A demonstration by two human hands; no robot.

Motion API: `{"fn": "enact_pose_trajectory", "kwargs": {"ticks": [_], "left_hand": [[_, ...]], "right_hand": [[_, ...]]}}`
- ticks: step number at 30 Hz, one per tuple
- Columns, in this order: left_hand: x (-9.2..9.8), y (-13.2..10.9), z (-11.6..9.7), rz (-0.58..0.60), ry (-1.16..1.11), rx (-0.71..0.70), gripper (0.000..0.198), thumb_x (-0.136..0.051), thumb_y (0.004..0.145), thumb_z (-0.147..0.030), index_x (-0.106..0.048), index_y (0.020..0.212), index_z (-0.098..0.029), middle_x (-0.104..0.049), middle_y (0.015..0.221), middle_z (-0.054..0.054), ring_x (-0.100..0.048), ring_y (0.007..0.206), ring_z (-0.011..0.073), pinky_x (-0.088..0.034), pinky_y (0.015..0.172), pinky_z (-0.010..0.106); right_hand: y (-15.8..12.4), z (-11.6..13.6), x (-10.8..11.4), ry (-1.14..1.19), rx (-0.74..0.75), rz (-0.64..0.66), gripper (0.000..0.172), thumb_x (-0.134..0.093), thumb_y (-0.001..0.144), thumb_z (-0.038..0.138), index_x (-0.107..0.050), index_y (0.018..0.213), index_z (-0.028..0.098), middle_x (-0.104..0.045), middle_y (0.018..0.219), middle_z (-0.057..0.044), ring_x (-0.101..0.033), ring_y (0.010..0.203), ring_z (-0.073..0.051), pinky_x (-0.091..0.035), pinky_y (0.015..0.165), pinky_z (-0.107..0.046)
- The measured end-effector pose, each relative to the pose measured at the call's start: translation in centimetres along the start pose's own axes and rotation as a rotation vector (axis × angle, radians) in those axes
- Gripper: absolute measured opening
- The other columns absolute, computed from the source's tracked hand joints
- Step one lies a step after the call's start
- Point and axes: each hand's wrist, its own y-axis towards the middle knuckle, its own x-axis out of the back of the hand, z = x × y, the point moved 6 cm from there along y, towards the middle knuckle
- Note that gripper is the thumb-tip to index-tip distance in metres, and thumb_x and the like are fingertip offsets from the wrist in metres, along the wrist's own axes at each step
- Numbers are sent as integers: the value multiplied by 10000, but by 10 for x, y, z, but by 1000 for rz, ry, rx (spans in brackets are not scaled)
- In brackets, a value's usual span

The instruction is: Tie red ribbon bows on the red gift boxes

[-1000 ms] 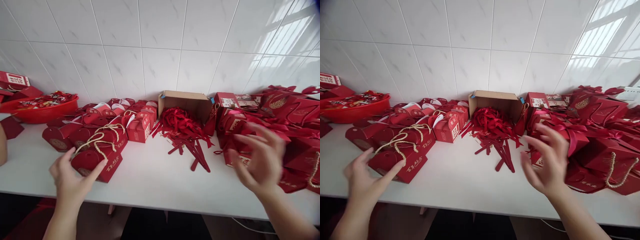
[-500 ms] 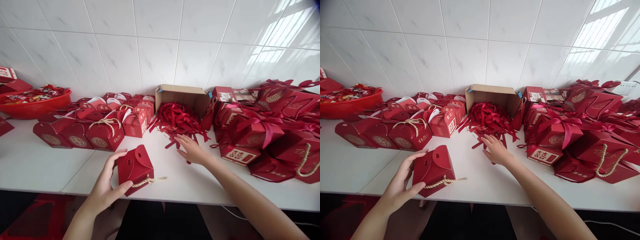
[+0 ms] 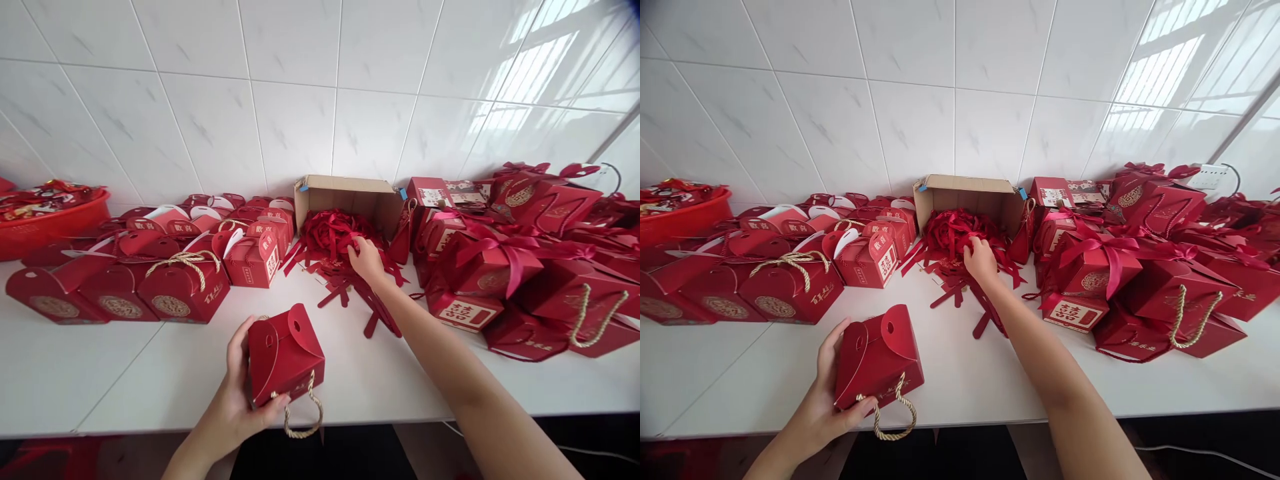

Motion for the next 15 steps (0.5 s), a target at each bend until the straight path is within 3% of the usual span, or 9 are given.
{"fn": "enact_pose_trajectory", "kwargs": {"ticks": [4, 8, 11, 15], "left_hand": [[0, 0, 3, -16, 3, 15, 966, -660, 741, -532, -73, 1476, -313, -341, 1473, 136, -477, 1270, 356, -432, 1044, 514], [0, 1, 6, -40, -1, 5, 966, -657, 729, -553, -80, 1472, -334, -323, 1495, 125, -441, 1309, 365, -411, 1069, 514], [-3, 7, 7, -40, 17, 29, 958, -635, 744, -561, -62, 1473, -322, -365, 1465, 145, -504, 1249, 360, -453, 1026, 519], [-11, 23, 3, 14, -2, 123, 956, -660, 744, -527, -60, 1458, -318, -538, 1259, 139, -642, 1022, 306, -527, 931, 505]], "right_hand": [[34, -11, -5, 124, -166, -89, 351, -473, 960, 418, -598, 1114, 128, -620, 1101, -114, -618, 952, -196, -517, 834, -384], [52, -15, -3, 290, -168, -148, 300, -569, 911, 398, -658, 978, 120, -685, 898, -47, -649, 788, -158, -531, 727, -310], [55, -7, 21, 413, -93, -286, 374, -541, 868, 425, -714, 951, 104, -726, 845, -77, -667, 780, -200, -497, 682, -274], [47, 11, 70, 514, 18, -437, 425, -561, 809, 457, -722, 1010, 119, -724, 917, -98, -659, 786, -195, -495, 710, -281]]}}
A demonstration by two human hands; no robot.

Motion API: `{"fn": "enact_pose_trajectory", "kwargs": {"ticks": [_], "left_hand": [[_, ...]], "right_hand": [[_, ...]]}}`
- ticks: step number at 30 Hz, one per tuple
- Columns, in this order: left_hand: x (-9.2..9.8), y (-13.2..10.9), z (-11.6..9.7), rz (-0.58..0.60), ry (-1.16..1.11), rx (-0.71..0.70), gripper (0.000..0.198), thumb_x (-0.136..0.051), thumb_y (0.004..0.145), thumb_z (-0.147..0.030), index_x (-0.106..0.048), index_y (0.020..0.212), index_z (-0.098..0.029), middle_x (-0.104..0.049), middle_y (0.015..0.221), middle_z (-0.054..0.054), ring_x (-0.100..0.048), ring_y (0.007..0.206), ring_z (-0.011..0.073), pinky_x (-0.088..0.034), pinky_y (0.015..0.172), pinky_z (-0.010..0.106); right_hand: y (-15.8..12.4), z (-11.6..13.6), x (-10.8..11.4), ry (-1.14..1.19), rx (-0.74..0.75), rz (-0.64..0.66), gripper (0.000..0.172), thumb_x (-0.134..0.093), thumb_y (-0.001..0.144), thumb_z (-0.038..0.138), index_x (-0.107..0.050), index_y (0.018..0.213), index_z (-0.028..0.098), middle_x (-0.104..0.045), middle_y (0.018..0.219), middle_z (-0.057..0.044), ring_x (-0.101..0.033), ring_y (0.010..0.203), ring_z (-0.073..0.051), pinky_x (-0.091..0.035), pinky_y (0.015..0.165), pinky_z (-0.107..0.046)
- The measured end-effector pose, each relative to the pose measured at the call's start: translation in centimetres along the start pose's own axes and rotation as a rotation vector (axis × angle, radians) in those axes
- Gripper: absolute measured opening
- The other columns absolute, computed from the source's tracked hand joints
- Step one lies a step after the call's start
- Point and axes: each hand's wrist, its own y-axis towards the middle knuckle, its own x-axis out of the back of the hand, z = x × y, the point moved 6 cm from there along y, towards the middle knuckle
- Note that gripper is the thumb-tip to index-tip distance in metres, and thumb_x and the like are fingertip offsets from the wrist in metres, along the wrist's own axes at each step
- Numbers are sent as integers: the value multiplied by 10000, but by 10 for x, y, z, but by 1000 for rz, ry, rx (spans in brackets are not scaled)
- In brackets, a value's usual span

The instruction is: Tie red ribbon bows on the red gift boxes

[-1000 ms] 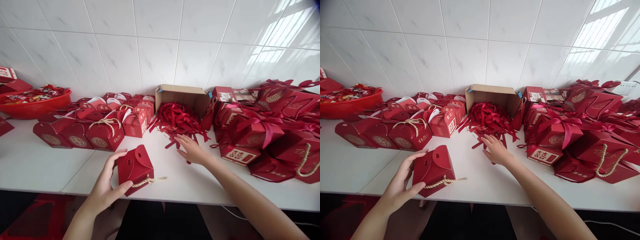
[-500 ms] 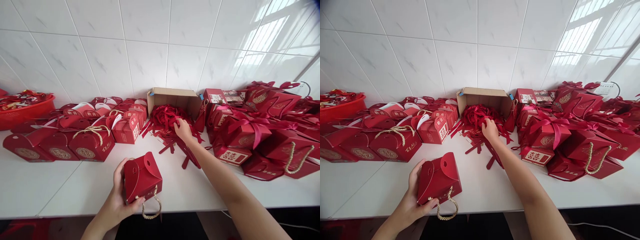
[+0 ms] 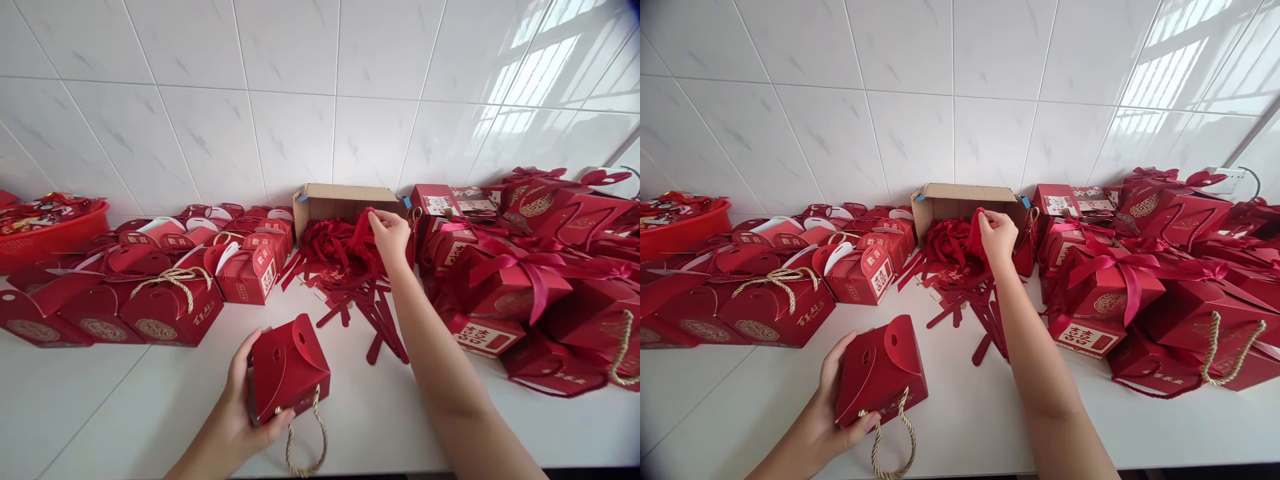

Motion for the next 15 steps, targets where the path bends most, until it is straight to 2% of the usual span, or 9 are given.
{"fn": "enact_pose_trajectory", "kwargs": {"ticks": [3, 5, 8, 10, 11, 13, 15], "left_hand": [[-6, 8, -4, 20, -34, 33, 929, -669, 747, -512, -80, 1441, -324, -578, 1161, 117, -670, 922, 285, -563, 864, 497], [-8, 9, -5, 9, -32, 20, 918, -657, 758, -520, -83, 1444, -314, -573, 1181, 128, -663, 961, 300, -569, 848, 491], [-8, 8, -4, -35, -10, -13, 938, -649, 765, -531, -64, 1463, -303, -534, 1273, 147, -612, 1099, 327, -537, 911, 496], [-7, 6, -2, -51, -13, -17, 955, -654, 760, -538, -56, 1469, -310, -514, 1307, 145, -587, 1148, 335, -518, 943, 497], [-7, 5, -2, -53, -18, -14, 961, -656, 756, -543, -55, 1470, -315, -509, 1317, 144, -584, 1152, 337, -520, 942, 494], [-6, 4, 0, -55, -22, -1, 969, -660, 749, -550, -54, 1470, -320, -497, 1338, 147, -593, 1138, 342, -543, 906, 485], [-6, 4, 0, -60, -24, 6, 973, -659, 748, -554, -49, 1471, -324, -474, 1367, 152, -589, 1144, 348, -562, 873, 475]], "right_hand": [[3, 32, 26, 220, 96, -39, 299, -603, 784, 403, -705, 899, 147, -705, 827, -57, -647, 754, -168, -504, 725, -282], [2, 48, 41, 465, 128, -12, 162, -621, 771, 332, -650, 795, 174, -677, 768, -20, -639, 720, -141, -508, 705, -267], [-4, 64, 51, 680, 87, 187, 118, -611, 790, 296, -570, 741, 196, -639, 714, 14, -619, 638, -108, -509, 636, -244], [-11, 73, 54, 603, 74, 340, 134, -629, 798, 315, -604, 767, 187, -633, 685, 15, -597, 583, -101, -491, 568, -231], [-15, 78, 57, 509, 100, 372, 145, -653, 789, 322, -638, 778, 178, -633, 668, 14, -586, 563, -100, -479, 542, -229], [-21, 89, 68, 321, 206, 338, 152, -690, 771, 318, -701, 796, 168, -647, 654, 9, -580, 554, -107, -469, 522, -237], [-26, 100, 82, 220, 311, 225, 131, -694, 779, 301, -729, 812, 179, -660, 661, 9, -591, 557, -116, -476, 524, -251]]}}
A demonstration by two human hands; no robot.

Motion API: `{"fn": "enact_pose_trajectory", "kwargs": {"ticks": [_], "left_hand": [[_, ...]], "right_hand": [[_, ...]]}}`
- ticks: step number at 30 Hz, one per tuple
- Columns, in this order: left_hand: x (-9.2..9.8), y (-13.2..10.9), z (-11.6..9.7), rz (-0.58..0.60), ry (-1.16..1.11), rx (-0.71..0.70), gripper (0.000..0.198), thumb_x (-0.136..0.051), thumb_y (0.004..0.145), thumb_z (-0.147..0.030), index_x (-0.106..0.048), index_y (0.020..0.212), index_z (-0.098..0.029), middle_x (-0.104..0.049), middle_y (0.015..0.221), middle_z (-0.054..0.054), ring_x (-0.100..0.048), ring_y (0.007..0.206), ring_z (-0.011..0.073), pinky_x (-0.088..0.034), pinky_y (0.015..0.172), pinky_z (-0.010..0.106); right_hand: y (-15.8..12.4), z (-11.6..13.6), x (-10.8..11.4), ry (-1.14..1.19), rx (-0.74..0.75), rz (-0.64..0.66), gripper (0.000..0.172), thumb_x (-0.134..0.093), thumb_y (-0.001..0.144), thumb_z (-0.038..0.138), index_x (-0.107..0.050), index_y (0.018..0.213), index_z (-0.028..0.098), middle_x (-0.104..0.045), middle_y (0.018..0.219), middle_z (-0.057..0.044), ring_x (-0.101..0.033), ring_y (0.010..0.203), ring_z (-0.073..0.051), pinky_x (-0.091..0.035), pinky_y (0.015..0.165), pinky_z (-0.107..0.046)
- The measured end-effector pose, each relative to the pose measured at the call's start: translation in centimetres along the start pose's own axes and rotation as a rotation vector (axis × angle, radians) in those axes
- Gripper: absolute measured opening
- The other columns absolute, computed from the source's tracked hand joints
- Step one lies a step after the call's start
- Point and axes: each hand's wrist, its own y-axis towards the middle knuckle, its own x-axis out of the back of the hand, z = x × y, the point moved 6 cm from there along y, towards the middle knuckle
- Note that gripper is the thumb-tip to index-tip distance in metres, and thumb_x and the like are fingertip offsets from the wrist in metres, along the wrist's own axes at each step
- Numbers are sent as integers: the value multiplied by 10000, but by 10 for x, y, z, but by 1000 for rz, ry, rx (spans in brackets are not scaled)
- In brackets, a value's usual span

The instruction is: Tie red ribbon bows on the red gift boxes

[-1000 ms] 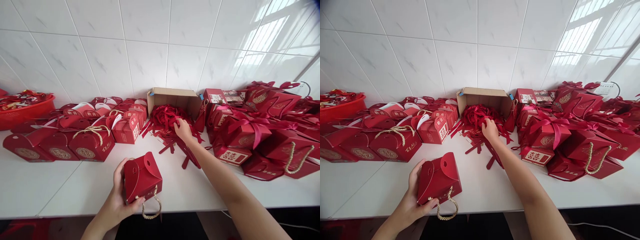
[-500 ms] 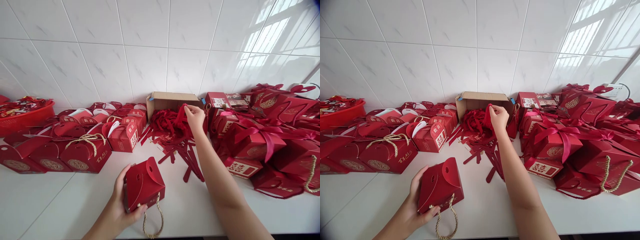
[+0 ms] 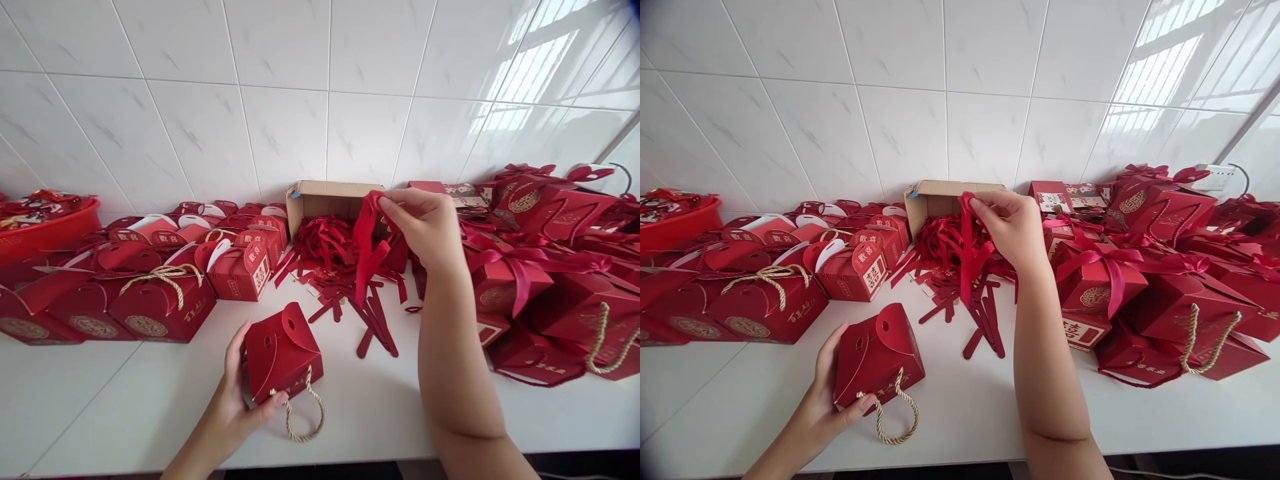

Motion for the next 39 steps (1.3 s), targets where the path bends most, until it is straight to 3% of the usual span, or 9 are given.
{"fn": "enact_pose_trajectory", "kwargs": {"ticks": [4, 10, 14, 17, 20, 22, 28, 33, 39], "left_hand": [[0, 0, -1, 3, 7, -6, 977, -655, 754, -552, -31, 1474, -334, -470, 1370, 152, -600, 1127, 338, -571, 860, 467], [0, 0, 2, -5, 20, -21, 996, -649, 758, -565, -9, 1489, -341, -451, 1398, 150, -571, 1172, 345, -553, 887, 480], [8, 1, 1, -77, 159, -161, 1084, -666, 681, -676, -52, 1504, -329, -230, 1536, 155, -315, 1376, 414, -391, 1040, 591], [22, 0, -22, -202, 208, -380, 1038, -559, 654, -803, -169, 1485, -319, -81, 1592, 104, -111, 1445, 416, -216, 1129, 616], [32, 7, -61, -283, 126, -454, 522, -510, 830, -632, -481, 1241, -313, -381, 1479, 58, -282, 1409, 338, -235, 1148, 537], [25, 22, -91, -241, 183, -428, 277, -585, 849, -477, -591, 1014, -255, -538, 1323, 47, -430, 1317, 300, -299, 1131, 466], [-35, 78, -156, 200, 111, -379, 569, -715, 772, -419, -477, 1273, -290, -565, 1313, 45, -446, 1314, 257, -395, 1071, 430], [-66, 99, -174, 328, -4, -459, 465, -686, 809, -313, -501, 1228, -232, -656, 1136, 47, -606, 1117, 221, -493, 944, 392], [-54, 114, -161, 144, 108, -460, 336, -670, 804, -277, -542, 1111, -228, -687, 923, 10, -664, 935, 182, -523, 821, 323]], "right_hand": [[-5, 12, 19, -23, 17, -153, 86, -712, 773, 222, -668, 845, 208, -599, 596, 51, -553, 445, -84, -433, 442, -222], [-7, 22, 16, 475, -3, -29, 117, -669, 840, 271, -564, 845, 220, -577, 679, 51, -670, 640, -95, -544, 567, -198], [-10, 26, 6, 535, -74, 20, 94, -665, 830, 255, -621, 902, 213, -650, 789, 15, -707, 833, -146, -594, 717, -260], [-14, 31, -2, 555, -109, 69, 129, -636, 837, 262, -646, 961, 232, -689, 900, 3, -698, 948, -176, -600, 799, -317], [-18, 38, -11, 568, -92, 112, 181, -638, 833, 282, -654, 1013, 267, -698, 1003, 3, -671, 1046, -204, -595, 847, -367], [-20, 40, -18, 585, -87, 133, 212, -652, 822, 280, -654, 1034, 285, -695, 1042, 5, -659, 1077, -214, -596, 851, -380], [-26, 33, -44, 703, -150, 223, 277, -688, 783, 240, -642, 1054, 270, -705, 1042, -2, -675, 1043, -205, -607, 824, -352], [-27, 31, -50, 782, -191, 235, 269, -694, 775, 222, -628, 1034, 256, -715, 1011, 2, -688, 1011, -192, -617, 798, -328], [-20, 29, -33, 703, -121, 191, 225, -677, 806, 248, -620, 1021, 283, -699, 1011, 13, -638, 1114, -187, -598, 891, -357]]}}
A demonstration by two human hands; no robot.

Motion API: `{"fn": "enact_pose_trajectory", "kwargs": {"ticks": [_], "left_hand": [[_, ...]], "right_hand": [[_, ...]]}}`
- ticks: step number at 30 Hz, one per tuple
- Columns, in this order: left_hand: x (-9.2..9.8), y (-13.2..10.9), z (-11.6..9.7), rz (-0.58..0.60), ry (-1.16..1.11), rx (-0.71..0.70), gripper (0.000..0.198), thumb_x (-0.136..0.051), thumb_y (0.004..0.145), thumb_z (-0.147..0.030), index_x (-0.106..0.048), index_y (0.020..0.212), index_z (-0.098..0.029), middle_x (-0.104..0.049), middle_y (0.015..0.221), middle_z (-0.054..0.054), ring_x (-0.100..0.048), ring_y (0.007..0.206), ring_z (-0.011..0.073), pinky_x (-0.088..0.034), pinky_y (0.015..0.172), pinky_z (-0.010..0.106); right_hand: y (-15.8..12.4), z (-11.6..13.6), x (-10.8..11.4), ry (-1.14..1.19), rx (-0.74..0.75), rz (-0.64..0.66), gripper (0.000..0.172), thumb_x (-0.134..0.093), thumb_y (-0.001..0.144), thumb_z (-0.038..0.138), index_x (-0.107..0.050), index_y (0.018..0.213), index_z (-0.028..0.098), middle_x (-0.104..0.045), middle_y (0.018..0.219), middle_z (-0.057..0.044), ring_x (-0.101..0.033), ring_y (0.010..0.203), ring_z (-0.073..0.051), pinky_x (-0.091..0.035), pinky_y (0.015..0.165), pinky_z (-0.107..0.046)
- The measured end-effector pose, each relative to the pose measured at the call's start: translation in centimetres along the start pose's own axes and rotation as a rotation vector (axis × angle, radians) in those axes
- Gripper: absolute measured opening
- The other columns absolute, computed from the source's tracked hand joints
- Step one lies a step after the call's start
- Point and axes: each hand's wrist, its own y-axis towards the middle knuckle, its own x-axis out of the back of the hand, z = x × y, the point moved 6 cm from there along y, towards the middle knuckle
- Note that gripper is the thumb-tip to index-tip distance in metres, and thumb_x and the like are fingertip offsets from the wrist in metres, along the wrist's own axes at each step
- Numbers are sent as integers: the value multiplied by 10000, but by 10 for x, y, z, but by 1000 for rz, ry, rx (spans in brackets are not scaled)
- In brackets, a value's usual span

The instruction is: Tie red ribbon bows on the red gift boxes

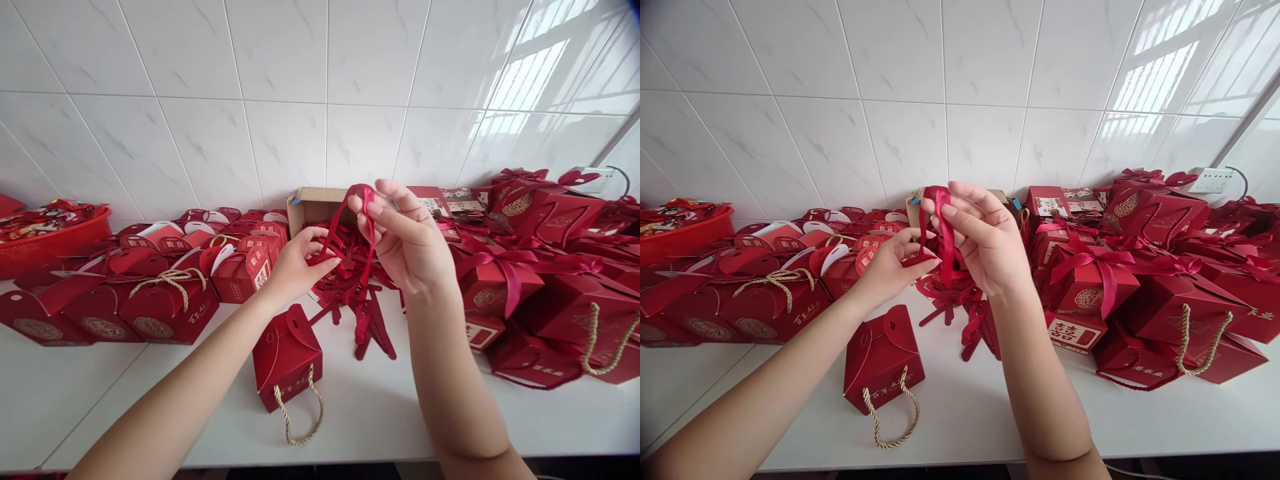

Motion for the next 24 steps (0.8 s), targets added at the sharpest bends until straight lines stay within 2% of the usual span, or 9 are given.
{"fn": "enact_pose_trajectory", "kwargs": {"ticks": [2, 7, 10, 14, 17, 20, 24], "left_hand": [[9, 1, 11, -55, 79, 50, 350, -671, 797, -300, -546, 1117, -231, -675, 877, 2, -667, 882, 178, -517, 803, 322], [30, 6, 37, -115, 146, 176, 317, -656, 779, -368, -611, 1047, -205, -666, 964, 42, -647, 878, 198, -497, 756, 312], [38, 4, 49, -116, 141, 210, 293, -639, 785, -425, -644, 964, -193, -674, 918, 43, -637, 838, 201, -489, 746, 314], [45, -2, 61, -111, 131, 230, 349, -646, 763, -517, -670, 903, -198, -681, 843, 30, -620, 779, 194, -474, 719, 304], [50, -6, 63, -107, 115, 226, 378, -629, 765, -556, -680, 856, -193, -661, 792, 16, -587, 718, 170, -448, 667, 272], [54, -10, 59, -66, 93, 213, 363, -666, 744, -539, -675, 832, -188, -632, 762, 0, -557, 689, 150, -427, 636, 247], [62, -19, 59, 20, 6, 191, 349, -720, 709, -510, -617, 717, -177, -550, 658, -26, -505, 611, 117, -399, 576, 220]], "right_hand": [[1, 3, 6, -12, 16, -19, 197, -659, 817, 248, -623, 1007, 282, -696, 1002, 20, -631, 1124, -179, -588, 915, -351], [4, 9, 17, 22, -8, -17, 142, -575, 842, 260, -641, 967, 268, -688, 1045, 30, -615, 1145, -169, -572, 927, -342], [4, 14, 21, 55, -3, -20, 176, -561, 828, 248, -646, 979, 279, -670, 1117, 34, -576, 1200, -169, -548, 949, -333], [4, 15, 28, 51, 58, -115, 281, -621, 788, 227, -628, 1054, 318, -637, 1193, 36, -532, 1252, -188, -542, 929, -337], [3, 11, 32, 72, 102, -198, 290, -681, 759, 221, -638, 1031, 312, -654, 1086, 26, -625, 1109, -180, -557, 851, -304], [1, 13, 39, 69, 162, -335, 71, -663, 808, 299, -637, 862, 261, -650, 976, 5, -671, 935, -164, -563, 744, -283], [-2, 27, 48, 137, 240, -440, 111, -616, 870, 321, -644, 841, 218, -638, 965, -13, -653, 897, -134, -550, 763, -273]]}}
